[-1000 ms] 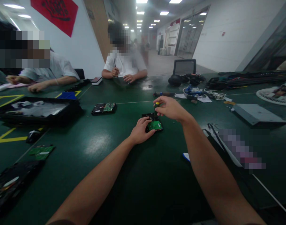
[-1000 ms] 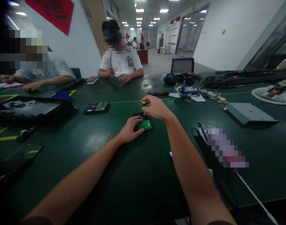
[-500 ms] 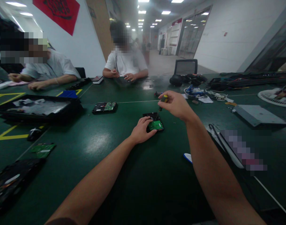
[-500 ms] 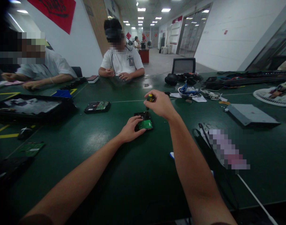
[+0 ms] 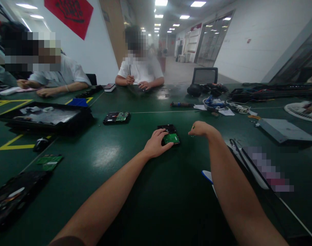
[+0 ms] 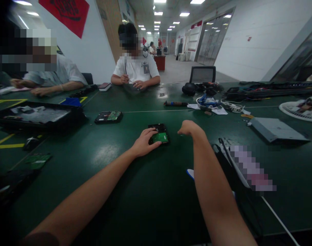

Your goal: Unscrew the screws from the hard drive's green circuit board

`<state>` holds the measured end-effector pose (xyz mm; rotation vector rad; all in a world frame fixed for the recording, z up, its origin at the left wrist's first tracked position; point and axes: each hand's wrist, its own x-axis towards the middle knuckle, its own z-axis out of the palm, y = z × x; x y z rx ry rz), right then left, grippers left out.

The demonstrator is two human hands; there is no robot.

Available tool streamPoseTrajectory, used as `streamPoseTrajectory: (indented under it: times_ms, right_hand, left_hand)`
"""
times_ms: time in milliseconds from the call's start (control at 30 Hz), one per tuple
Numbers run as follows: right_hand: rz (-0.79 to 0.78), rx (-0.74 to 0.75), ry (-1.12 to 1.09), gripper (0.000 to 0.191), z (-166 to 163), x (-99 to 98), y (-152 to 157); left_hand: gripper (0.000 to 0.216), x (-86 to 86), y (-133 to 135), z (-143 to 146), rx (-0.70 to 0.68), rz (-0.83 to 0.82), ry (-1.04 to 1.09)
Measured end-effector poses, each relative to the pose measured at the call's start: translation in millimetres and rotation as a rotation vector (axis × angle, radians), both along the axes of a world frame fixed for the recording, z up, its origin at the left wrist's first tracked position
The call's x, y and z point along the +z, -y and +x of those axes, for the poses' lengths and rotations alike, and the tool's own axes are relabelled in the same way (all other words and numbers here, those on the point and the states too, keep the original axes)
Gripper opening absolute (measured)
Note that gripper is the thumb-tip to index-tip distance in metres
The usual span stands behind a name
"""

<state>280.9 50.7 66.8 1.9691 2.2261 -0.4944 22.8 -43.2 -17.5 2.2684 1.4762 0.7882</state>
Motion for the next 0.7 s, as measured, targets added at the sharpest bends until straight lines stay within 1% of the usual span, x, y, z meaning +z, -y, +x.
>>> streamPoseTrajectory:
  times_ms: [67, 100, 167, 300, 500, 700]
  right_hand:
    - [-0.097, -0.007, 0.055, 0.025, 4, -2.6, 1]
    - [-0.121, -0.01, 0.07, 0.025, 5, -3.5, 2]
    - [-0.139, -0.009, 0.08, 0.021, 7, -5.3, 3]
    - [-0.132, 0.005, 0.062, 0.012, 8, -10.2, 0]
    - [-0.096, 0.001, 0.042, 0.012, 10, -18.6, -6]
    - [-0.038, 0.01, 0.07, 0.01, 11, -22.0, -9]
  left_hand:
    - [0.065, 0.3, 0, 0, -0.002, -0.001, -0.003]
    - [0.065, 0.6, 0, 0, -0.003, -0.003, -0.004]
    - [0.065, 1.5, 1, -1, -0.004, -0.009, -0.003]
    - [0.064, 2.9, 2, -1, -0.006, -0.019, -0.003]
    - [0.065, 2.2, 1, -1, -0.01, -0.019, -0.004]
    - [0.064, 2.4, 2, 0, -0.009, -0.009, -0.004]
